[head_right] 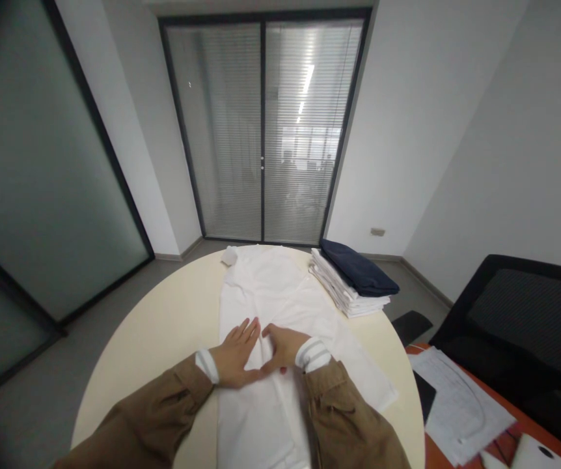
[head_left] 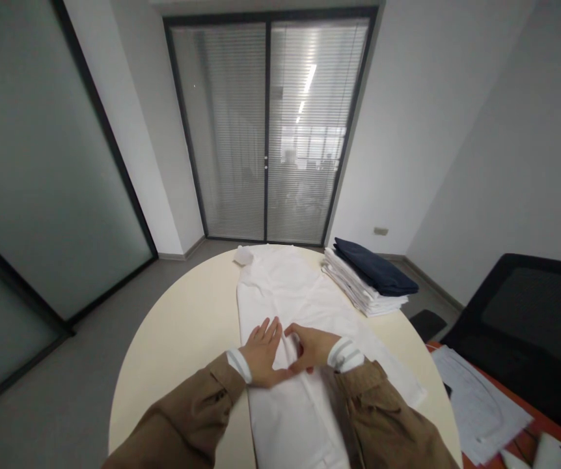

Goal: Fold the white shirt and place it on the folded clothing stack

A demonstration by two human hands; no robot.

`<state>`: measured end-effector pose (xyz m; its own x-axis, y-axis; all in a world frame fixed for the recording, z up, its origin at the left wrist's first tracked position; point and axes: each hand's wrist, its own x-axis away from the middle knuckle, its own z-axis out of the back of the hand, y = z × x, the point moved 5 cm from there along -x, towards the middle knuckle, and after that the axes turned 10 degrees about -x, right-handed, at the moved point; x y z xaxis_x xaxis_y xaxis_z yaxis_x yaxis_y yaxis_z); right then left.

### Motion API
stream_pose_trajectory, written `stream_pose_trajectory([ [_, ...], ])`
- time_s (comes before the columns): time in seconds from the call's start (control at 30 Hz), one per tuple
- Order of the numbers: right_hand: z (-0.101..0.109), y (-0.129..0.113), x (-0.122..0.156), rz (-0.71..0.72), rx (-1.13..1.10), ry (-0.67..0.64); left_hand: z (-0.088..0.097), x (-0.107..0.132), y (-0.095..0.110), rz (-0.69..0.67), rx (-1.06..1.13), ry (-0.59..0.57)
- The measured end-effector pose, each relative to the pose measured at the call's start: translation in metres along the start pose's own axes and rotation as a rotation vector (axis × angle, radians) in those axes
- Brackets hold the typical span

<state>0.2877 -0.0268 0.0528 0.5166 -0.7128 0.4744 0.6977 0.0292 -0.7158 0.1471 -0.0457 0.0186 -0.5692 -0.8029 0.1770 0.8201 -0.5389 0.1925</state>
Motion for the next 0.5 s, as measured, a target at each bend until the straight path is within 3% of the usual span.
stream_pose_trajectory([
  [0.1,-0.002,0.007,-0.002,-0.050,-0.008,-0.071,-0.001,0.005,0.005,-0.020,0.004,-0.034],
  [0.17,-0.004,0.011,-0.002,-0.083,-0.032,-0.104,0.006,0.006,0.005,-0.065,0.017,0.009],
  [0.3,-0.006,0.012,0.000,-0.139,-0.043,-0.147,0.029,0.001,-0.007,-0.175,0.190,0.196],
  [0.4,-0.004,0.008,0.003,-0.151,0.069,-0.137,0.039,-0.005,-0.032,-0.090,0.310,0.325],
  [0.5,-0.003,0.003,0.008,-0.150,0.159,-0.117,0.046,-0.006,-0.061,0.007,0.217,0.569],
])
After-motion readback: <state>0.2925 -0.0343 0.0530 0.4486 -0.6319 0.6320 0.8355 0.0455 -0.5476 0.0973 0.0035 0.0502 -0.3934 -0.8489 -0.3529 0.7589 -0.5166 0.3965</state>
